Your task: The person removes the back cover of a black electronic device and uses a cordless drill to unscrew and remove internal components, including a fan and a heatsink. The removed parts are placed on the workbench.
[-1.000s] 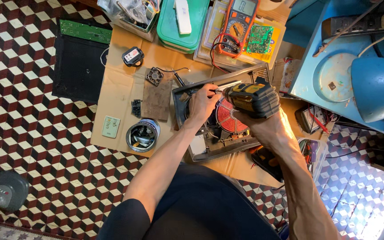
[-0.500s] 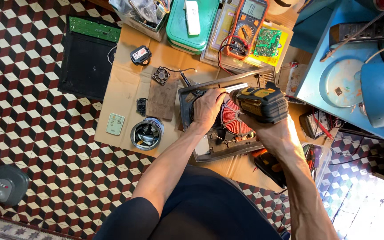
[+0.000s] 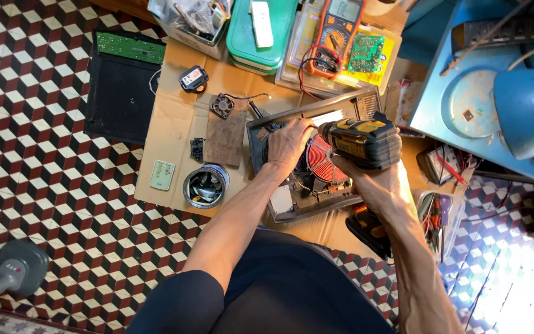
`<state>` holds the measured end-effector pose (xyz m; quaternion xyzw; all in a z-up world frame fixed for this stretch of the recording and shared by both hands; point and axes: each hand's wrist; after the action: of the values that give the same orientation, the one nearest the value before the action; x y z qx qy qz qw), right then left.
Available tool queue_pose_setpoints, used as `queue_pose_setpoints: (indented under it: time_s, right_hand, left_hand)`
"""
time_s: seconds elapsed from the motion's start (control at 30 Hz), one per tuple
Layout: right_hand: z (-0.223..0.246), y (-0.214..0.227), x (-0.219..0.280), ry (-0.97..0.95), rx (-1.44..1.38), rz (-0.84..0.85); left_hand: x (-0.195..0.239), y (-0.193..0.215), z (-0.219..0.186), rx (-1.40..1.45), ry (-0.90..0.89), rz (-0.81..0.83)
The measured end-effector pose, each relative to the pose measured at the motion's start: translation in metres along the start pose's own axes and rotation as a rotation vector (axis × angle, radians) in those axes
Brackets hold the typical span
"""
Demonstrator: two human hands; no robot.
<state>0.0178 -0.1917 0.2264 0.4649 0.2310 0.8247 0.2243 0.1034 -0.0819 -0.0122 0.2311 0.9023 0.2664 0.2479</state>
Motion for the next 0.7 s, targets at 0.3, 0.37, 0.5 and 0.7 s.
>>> queue_pose_setpoints:
  time_s: [0.3,0.37,0.5,0.7]
  right_hand:
    - [-0.085,0.02,0.078,-0.025,-0.457,-0.21]
    - [-0.112,0.027,0.09,-0.096,-0.45,-0.297]
    - [-0.161,0.035,0.107,-0.158,-0.531,-0.426]
    - [-0.202,0.033,0.118,-0.201,-0.726,-0.489]
  left_hand:
    - [-0.017,0.004,0.013,0.036,0.015,0.017]
    - [-0.028,0.01,0.003,0.077,0.03,-0.029]
    - [-0.013,0.038,-0.024,0.195,0.037,0.099]
    - [0.047,0.065,-0.066,0.109,-0.145,0.483]
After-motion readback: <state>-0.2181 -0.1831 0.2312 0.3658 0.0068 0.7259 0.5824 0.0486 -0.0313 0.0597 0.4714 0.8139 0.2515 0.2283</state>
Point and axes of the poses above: each hand's wrist, its own x-axis away from the middle knuckle, its own y-axis out of the back of the hand, z = x × y, and after that the axes turned 9 degrees about -y, right-handed
